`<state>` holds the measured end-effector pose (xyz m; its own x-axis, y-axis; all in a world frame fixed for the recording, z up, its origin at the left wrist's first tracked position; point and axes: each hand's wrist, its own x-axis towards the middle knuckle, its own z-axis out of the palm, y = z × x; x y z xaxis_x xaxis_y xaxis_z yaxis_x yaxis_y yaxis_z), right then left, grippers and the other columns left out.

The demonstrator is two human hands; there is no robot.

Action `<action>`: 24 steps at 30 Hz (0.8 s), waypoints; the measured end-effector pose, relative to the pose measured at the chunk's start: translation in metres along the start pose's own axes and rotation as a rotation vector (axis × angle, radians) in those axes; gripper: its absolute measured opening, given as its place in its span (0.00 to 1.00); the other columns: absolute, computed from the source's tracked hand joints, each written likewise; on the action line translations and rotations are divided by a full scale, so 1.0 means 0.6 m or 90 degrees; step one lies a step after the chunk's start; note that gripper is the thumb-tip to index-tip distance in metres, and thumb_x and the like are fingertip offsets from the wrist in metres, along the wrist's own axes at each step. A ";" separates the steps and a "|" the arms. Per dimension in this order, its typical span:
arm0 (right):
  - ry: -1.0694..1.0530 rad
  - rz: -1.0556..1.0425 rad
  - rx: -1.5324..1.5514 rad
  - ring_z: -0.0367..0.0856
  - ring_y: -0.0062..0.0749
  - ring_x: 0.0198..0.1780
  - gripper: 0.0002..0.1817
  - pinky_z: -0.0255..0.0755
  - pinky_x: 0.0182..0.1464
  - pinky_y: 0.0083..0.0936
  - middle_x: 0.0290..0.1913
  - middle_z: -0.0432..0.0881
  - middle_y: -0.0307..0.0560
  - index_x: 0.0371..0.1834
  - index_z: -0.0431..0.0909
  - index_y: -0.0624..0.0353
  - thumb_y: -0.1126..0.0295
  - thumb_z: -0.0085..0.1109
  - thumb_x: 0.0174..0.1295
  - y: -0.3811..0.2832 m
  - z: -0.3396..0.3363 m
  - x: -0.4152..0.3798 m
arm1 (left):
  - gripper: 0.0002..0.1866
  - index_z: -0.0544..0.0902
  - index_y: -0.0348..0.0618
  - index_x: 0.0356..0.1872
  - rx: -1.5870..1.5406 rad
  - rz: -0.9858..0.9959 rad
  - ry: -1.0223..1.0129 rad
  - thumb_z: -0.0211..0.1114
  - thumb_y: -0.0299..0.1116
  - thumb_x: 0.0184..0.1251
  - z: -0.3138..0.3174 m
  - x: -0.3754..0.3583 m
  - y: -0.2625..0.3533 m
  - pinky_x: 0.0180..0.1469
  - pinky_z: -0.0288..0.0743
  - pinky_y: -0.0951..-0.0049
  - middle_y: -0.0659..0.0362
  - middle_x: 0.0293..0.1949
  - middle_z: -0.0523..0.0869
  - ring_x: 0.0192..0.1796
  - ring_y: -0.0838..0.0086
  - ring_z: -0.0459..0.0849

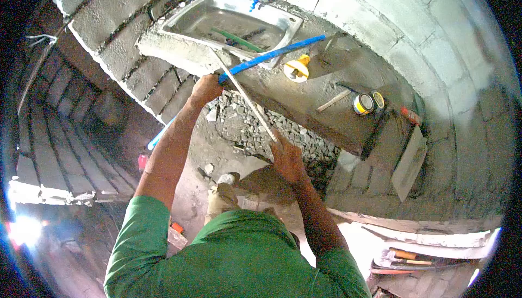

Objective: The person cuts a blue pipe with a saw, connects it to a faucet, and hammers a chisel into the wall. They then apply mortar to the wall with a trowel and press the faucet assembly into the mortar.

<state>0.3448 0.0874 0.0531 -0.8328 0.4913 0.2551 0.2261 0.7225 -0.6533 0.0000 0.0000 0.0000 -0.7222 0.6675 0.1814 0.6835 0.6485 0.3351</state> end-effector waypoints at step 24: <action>0.394 0.060 -0.272 0.84 0.57 0.42 0.25 0.76 0.44 0.41 0.39 0.84 0.64 0.58 0.80 0.62 0.51 0.55 0.70 0.199 -0.364 0.049 | 0.16 0.83 0.40 0.52 -0.303 0.141 -0.012 0.57 0.39 0.74 -0.300 -0.136 0.142 0.51 0.78 0.65 0.48 0.43 0.88 0.46 0.63 0.87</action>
<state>0.4579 0.2945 0.1381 -0.3934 0.6531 0.6470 0.5632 0.7275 -0.3919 0.0982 -0.0653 0.1802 -0.5602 0.7796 0.2801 0.6930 0.2559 0.6740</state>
